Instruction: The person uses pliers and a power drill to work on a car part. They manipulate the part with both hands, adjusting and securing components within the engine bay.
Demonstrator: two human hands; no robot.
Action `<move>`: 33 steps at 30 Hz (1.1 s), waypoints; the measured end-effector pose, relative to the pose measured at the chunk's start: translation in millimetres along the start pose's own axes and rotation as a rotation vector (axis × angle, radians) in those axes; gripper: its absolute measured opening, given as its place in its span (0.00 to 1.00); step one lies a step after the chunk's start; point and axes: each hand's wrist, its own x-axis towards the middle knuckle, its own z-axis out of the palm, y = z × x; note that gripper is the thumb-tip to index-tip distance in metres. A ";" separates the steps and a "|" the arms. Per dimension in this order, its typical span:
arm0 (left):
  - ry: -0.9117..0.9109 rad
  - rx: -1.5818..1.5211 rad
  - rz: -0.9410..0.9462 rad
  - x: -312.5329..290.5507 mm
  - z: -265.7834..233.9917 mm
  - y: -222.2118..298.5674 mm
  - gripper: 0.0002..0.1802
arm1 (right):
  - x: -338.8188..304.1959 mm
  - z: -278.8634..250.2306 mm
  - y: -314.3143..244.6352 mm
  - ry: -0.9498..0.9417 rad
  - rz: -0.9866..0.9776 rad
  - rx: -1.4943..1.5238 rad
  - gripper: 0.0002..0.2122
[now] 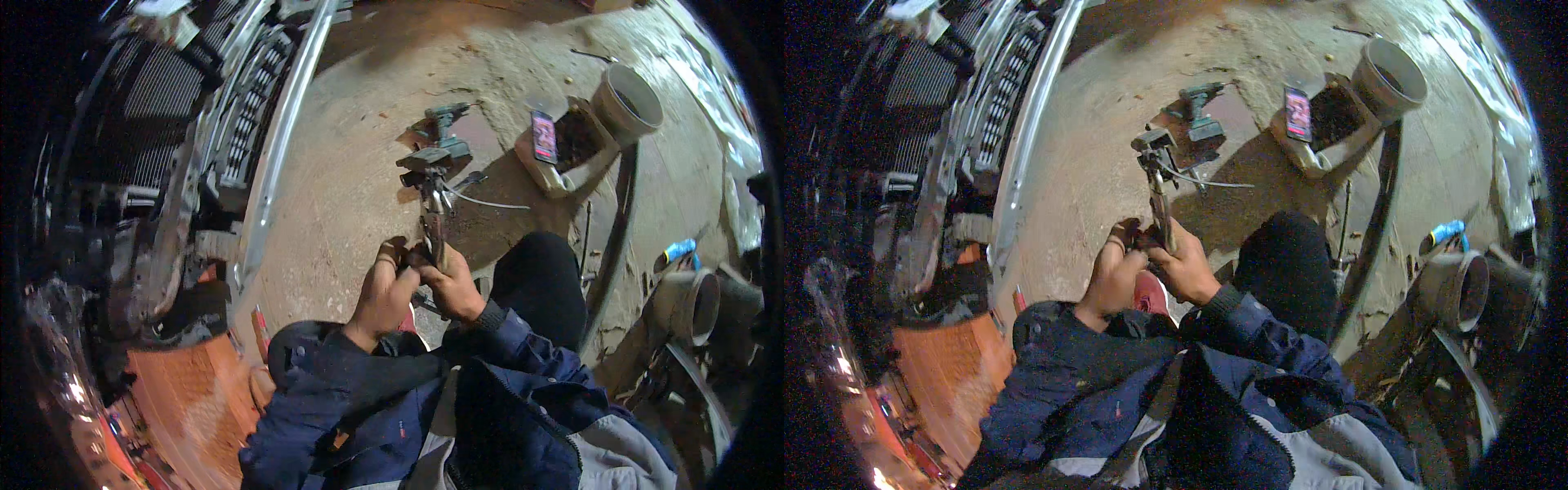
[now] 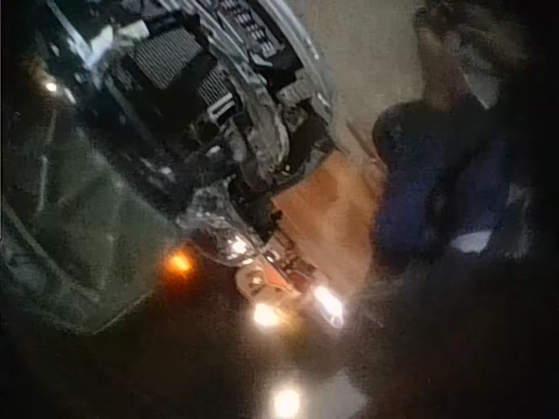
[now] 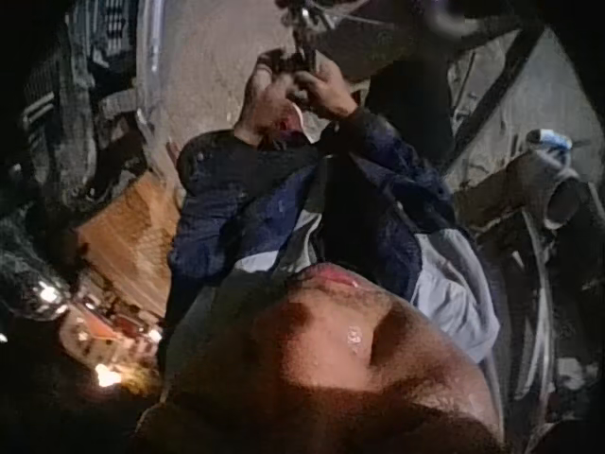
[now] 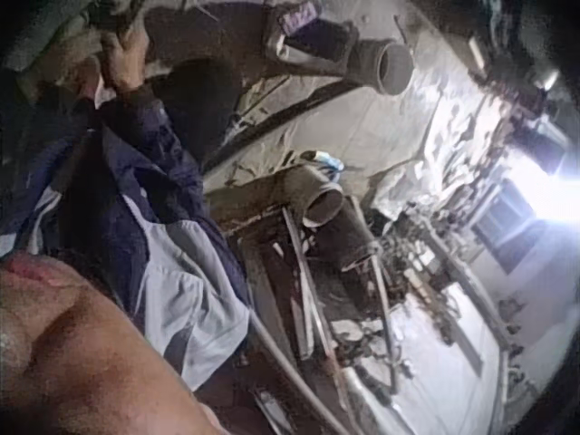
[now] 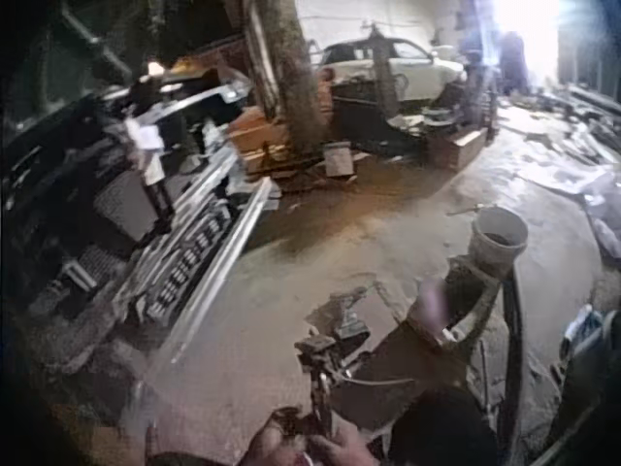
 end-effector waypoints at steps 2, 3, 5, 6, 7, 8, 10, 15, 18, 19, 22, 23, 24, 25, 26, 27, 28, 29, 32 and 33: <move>-0.125 0.221 0.049 -15.7 4.4 -9.3 0.48 | 5.5 4.3 5.7 0.080 0.024 -0.003 0.11; -0.130 0.195 0.077 -20.6 6.8 -13.8 0.51 | 7.8 6.9 8.2 0.119 -0.004 -0.008 0.11; -0.080 0.374 0.082 -24.9 18.2 -22.3 0.58 | 10.1 9.8 11.3 0.165 0.005 -0.092 0.11; -0.091 0.469 0.140 -25.7 22.1 -25.0 0.57 | 10.7 12.9 12.2 0.169 0.068 -0.096 0.14; -0.106 0.438 -0.002 -25.0 25.8 -26.9 0.52 | 10.8 14.6 12.2 0.183 -0.044 -0.209 0.16; -0.105 0.469 0.015 -24.6 28.7 -27.7 0.48 | 12.2 16.6 11.8 0.202 -0.119 -0.335 0.17; -0.101 0.579 0.119 -19.7 32.4 -27.9 0.44 | 14.7 19.9 9.8 0.151 -0.196 -0.414 0.19; 0.072 0.541 0.114 -4.2 33.5 -28.0 0.29 | 22.9 24.0 7.1 0.129 -0.226 -0.394 0.23; 0.052 0.696 0.211 2.9 30.3 -30.3 0.28 | 24.9 24.0 5.7 0.150 -0.265 -0.399 0.24; 0.055 0.614 0.151 4.4 29.2 -31.3 0.28 | 25.1 23.4 5.0 0.144 -0.269 -0.394 0.24; 0.038 0.315 -0.006 0.0 25.7 -34.6 0.27 | 24.2 20.1 2.1 0.083 -0.313 -0.423 0.24; 0.040 0.229 0.026 -2.2 25.3 -35.8 0.27 | 24.0 18.3 0.8 0.057 -0.332 -0.421 0.24; 0.043 0.143 0.058 -4.1 25.1 -37.1 0.27 | 23.9 16.9 -0.6 0.030 -0.351 -0.418 0.24; 0.054 0.178 0.077 -5.5 25.3 -38.3 0.28 | 23.5 14.6 -2.0 0.013 -0.387 -0.454 0.25; 0.062 0.213 0.095 -6.3 25.9 -39.3 0.28 | 23.1 13.0 -3.8 -0.002 -0.422 -0.489 0.25; 0.066 0.243 0.093 -7.2 26.6 -40.1 0.29 | 22.8 11.9 -6.0 -0.017 -0.457 -0.525 0.25; 0.062 0.318 0.113 -7.9 26.6 -40.1 0.30 | 22.6 11.6 -9.2 -0.042 -0.401 -0.525 0.26; 0.055 0.389 0.113 -8.7 26.0 -39.7 0.31 | 21.8 12.2 -13.5 -0.067 -0.345 -0.525 0.27; -0.037 0.001 0.026 -14.2 18.3 -35.4 0.28 | 14.8 5.4 -35.2 -0.128 -0.334 -0.538 0.29; -0.099 -0.224 -0.014 -16.1 13.0 -33.3 0.26 | 10.9 -3.2 -44.4 -0.157 -0.295 -0.575 0.30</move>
